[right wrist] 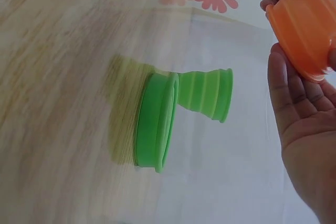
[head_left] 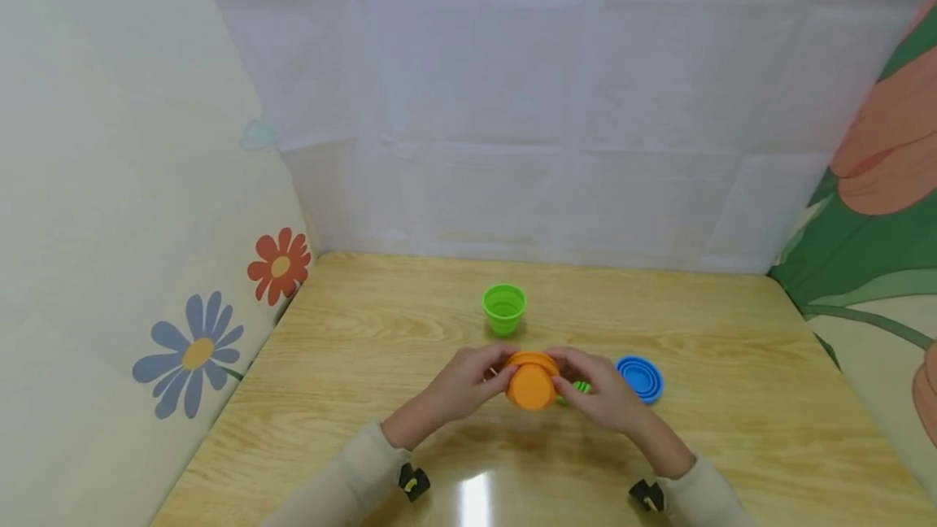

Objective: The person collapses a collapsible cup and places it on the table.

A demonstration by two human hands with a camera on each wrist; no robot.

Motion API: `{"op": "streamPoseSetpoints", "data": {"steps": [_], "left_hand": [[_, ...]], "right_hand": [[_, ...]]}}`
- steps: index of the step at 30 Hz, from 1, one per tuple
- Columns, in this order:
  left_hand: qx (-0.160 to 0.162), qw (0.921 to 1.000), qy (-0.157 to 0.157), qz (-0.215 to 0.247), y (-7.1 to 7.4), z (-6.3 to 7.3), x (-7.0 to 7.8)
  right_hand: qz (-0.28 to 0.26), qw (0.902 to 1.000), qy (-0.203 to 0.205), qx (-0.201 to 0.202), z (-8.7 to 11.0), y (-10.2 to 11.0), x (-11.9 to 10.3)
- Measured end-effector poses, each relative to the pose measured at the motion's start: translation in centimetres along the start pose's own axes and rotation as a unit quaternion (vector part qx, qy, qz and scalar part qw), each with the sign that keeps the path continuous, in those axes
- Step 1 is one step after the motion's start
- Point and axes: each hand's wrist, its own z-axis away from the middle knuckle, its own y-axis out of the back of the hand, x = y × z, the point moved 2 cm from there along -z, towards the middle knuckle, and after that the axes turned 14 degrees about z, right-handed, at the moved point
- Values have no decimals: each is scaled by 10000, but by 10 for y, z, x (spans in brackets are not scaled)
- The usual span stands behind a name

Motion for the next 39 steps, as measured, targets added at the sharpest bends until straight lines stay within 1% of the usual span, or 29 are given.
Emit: {"op": "streamPoseSetpoints", "data": {"steps": [2,4,8,10,14,17,19,23,26,31,35,39], "left_hand": [[17,10000,-39,-75,-1,0,1],[7,10000,-32,-35,-1,1,1],[-60,9995,106,277,-2,1,1],[-89,9989,117,443,-2,1,0],[-150,9982,-43,582,-2,1,0],[-174,9983,-153,535,-2,1,1],[-167,9985,-147,493,-2,1,2],[-54,9991,-139,394,-3,1,5],[81,9992,-187,346,-4,1,5],[269,9989,-194,318,-6,1,4],[360,9988,-144,290,-6,1,6],[399,9987,-216,229,-6,0,6]], "right_hand": [[57,10000,56,30,0,0,0],[134,9998,77,80,0,0,-1],[342,9992,38,189,-1,1,-3],[483,9985,44,243,-1,2,-5],[735,9967,55,341,-1,2,-7],[854,9954,84,434,0,1,-7],[913,9944,111,520,0,0,-6],[950,9927,184,722,1,-2,-5],[887,9927,143,811,1,-3,-5],[827,9930,33,847,1,-5,-5],[847,9921,109,918,1,-6,-4],[868,9912,176,981,0,-6,-6]]}}
